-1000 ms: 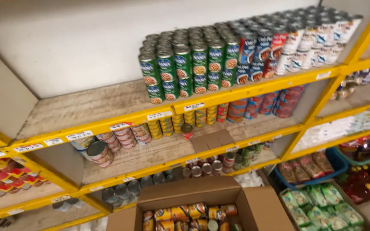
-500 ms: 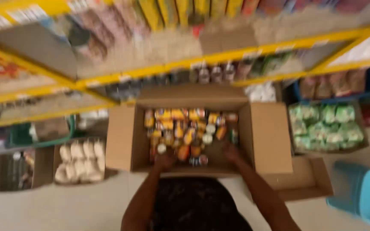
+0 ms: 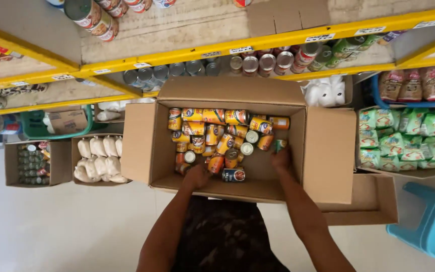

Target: The recorder is taking canned food items out of a cardboard box and placing them onto grocery store shelves.

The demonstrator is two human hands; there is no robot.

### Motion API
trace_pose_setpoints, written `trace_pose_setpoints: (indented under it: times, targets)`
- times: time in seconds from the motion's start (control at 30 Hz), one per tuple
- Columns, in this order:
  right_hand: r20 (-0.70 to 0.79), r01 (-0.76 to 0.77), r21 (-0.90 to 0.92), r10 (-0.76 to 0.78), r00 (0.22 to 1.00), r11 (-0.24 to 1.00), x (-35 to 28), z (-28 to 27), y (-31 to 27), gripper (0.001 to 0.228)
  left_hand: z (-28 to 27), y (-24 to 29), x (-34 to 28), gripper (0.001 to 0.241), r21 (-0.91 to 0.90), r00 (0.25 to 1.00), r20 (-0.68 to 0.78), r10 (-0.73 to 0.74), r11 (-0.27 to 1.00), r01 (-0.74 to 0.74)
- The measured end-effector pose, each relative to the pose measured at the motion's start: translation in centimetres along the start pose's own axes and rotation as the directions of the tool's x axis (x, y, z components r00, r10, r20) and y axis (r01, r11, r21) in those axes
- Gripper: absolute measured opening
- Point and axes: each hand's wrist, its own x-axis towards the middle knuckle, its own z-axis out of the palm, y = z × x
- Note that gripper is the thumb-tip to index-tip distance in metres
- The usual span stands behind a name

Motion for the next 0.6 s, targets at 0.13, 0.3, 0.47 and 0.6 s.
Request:
trace_pose_setpoints:
  times: [0.13,0.3,0.47,0.6]
  targets:
    - [-0.101,-0.035,-0.101,0.025,0.995,0.994,0.2,4.6,3.2,0.086,0.5,0.8,-0.5,0.048,-0.026,1.0,-0.005,0.021,0.999,-0.021]
    - [0.256,-0.255,-0.147,0.286,0.923,0.956,0.5,7.7,6.5,0.067,-1.3,3.0,-2.0,0.047,-0.018,0.996,-0.021,-0.083,0.996,0.083]
    - [0.448,-0.204,0.011,0.178,0.876,0.979,0.1,7.2,5.7,0.061,0.7,-0.1,0.3,0.046,-0.084,0.996,-0.076,0.048,0.995,-0.054]
    - [0.867,-0.455,0.407,-0.178,0.465,0.792,0.0,10.2,9.7,0.051,0.1,-0.5,1.2,0.045,-0.113,0.999,0.049,-0.018,0.993,0.024]
